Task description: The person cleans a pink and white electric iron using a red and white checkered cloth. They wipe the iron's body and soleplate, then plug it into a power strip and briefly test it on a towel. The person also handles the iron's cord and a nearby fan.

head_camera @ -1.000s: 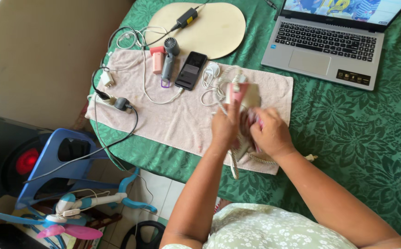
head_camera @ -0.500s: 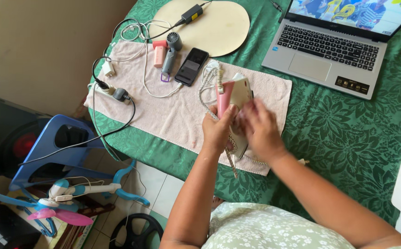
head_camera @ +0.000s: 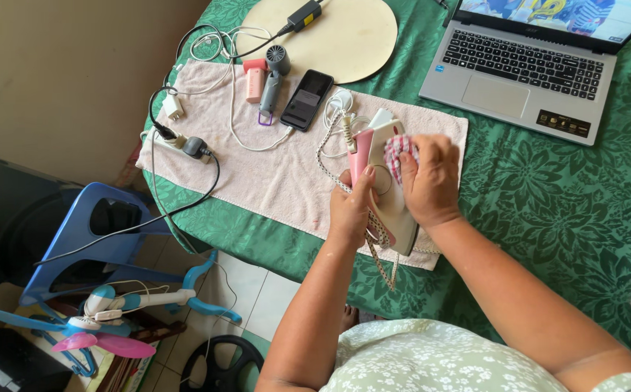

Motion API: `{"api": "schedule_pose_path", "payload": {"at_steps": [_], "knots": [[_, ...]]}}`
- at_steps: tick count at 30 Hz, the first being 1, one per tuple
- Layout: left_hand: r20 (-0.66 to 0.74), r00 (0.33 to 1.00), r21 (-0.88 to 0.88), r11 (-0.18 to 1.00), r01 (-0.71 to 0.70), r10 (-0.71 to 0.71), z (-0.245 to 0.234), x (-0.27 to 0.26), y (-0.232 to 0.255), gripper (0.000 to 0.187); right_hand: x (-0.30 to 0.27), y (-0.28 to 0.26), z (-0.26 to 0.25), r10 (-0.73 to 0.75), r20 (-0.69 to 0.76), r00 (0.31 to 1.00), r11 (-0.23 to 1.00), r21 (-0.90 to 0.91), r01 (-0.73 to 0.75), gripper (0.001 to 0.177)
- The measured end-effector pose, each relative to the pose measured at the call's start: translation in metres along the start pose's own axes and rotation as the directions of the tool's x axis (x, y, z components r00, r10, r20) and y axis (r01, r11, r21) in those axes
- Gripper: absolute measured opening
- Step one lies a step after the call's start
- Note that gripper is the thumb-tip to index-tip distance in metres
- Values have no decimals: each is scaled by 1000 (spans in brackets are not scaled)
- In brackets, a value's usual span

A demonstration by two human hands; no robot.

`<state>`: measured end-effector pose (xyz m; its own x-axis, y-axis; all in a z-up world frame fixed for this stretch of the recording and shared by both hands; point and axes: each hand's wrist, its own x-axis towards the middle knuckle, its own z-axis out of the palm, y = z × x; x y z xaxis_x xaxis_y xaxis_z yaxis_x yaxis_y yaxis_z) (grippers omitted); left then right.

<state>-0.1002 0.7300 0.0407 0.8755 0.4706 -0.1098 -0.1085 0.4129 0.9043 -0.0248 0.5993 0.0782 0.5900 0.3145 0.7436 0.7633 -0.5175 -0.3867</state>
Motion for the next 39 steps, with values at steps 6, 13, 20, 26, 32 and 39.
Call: {"api": "schedule_pose_path", "payload": {"at_steps": [6,13,20,26,32,39], "knots": [[-185,983,-200,980,-24,-14,-29,17,1,30,-50,-17,-2,75,262,962,997,-21,-72,15],[-314,949,-294,947,-126,29,-56,21,-2,29,-77,-18,-7,355,731,582,576,320,-753,32],[-255,967,-369,921,-123,27,-38,7,-10,30,-70,-43,-6,276,961,-15,-304,73,-950,49],[-38,995,-369,927,71,-92,-34,-4,-14,44,-94,-38,6,351,930,112,-518,292,-804,42],[205,952,-301,911,282,-227,-45,-8,-17,59,-111,-15,11,401,911,99,-565,331,-756,30],[373,908,-300,902,310,-188,-59,-7,-27,58,-90,-37,-9,542,814,206,-372,453,-810,41]]}}
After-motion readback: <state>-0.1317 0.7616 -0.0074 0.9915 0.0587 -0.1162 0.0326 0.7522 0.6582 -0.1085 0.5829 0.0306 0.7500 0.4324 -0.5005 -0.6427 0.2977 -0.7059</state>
